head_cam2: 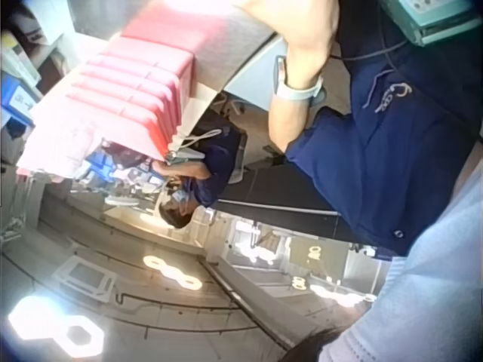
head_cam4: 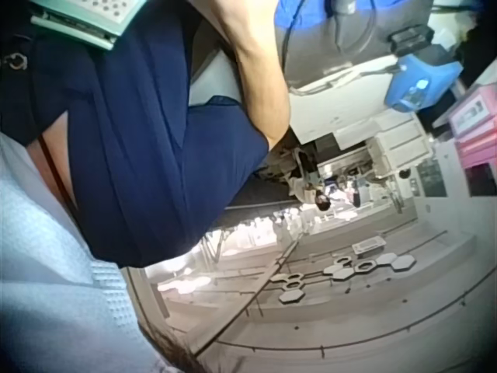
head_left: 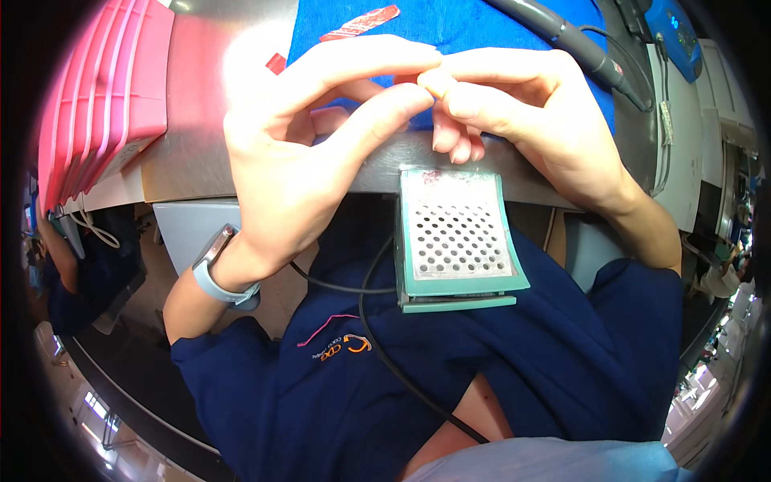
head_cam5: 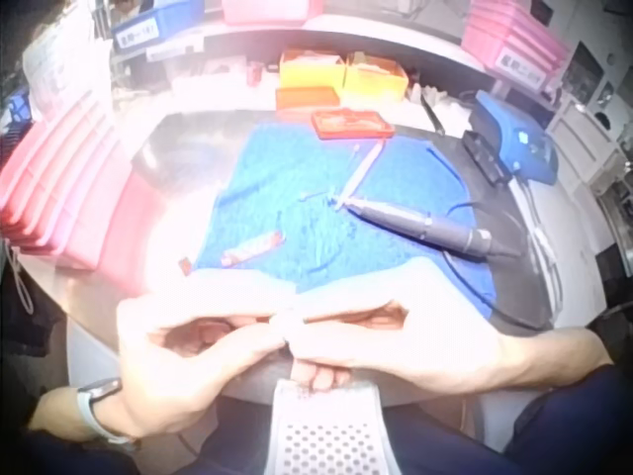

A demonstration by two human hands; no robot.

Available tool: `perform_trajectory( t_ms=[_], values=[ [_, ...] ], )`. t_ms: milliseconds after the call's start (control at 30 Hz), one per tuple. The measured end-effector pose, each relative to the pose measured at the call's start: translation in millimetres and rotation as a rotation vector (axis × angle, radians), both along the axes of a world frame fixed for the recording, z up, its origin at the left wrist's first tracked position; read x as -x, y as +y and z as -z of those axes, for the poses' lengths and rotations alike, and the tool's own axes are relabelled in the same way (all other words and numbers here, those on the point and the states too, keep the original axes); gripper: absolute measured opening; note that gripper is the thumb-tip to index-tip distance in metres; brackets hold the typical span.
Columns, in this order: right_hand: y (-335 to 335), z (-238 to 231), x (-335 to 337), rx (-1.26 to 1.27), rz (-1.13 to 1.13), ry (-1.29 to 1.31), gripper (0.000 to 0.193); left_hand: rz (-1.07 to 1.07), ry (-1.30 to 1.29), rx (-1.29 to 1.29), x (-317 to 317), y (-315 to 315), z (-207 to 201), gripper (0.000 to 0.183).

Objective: The person grinds a dental crown using a rotary tool and fits it onto a dental model by hand. They repeatedly polish the crown with the rotary tool and assemble it onto the model by hand.

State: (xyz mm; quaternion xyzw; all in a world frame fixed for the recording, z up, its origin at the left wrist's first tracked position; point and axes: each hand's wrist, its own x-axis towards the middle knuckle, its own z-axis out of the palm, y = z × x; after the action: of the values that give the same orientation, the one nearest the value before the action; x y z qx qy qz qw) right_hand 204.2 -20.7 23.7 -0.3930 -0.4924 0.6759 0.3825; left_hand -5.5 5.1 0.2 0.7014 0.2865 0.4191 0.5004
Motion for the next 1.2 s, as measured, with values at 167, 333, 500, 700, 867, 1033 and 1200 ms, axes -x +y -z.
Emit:
perform_trajectory(
  t_ms=[167,333,500,700,867,1033,1200],
  values=[
    [-1,-2,1,-0.055,-0.004,-0.030,0.023,0.004,-0.003,0.012,-1,0,-3,0.025],
    [-2,0,3,-0.115,-0.058,-0.027,0.019,0.024,0.067,-0.096,1,2,-3,0.025],
    [-4,0,3,-0.107,-0.046,-0.020,0.022,0.053,0.078,-0.119,0,2,-2,0.027],
    [-2,1,4,-0.101,-0.055,-0.030,0.024,0.069,0.077,-0.066,0,-1,-8,0.029],
    [-2,-1,6,-0.094,-0.052,-0.022,0.025,0.091,0.043,-0.058,-1,0,-8,0.029],
    [-1,2,5,-0.126,-0.045,-0.013,0.025,0.096,0.058,-0.014,-1,0,-9,0.028],
    [-3,-1,5,-0.129,-0.073,-0.040,0.027,0.112,0.056,-0.021,-2,-1,-8,0.029]
  ],
)
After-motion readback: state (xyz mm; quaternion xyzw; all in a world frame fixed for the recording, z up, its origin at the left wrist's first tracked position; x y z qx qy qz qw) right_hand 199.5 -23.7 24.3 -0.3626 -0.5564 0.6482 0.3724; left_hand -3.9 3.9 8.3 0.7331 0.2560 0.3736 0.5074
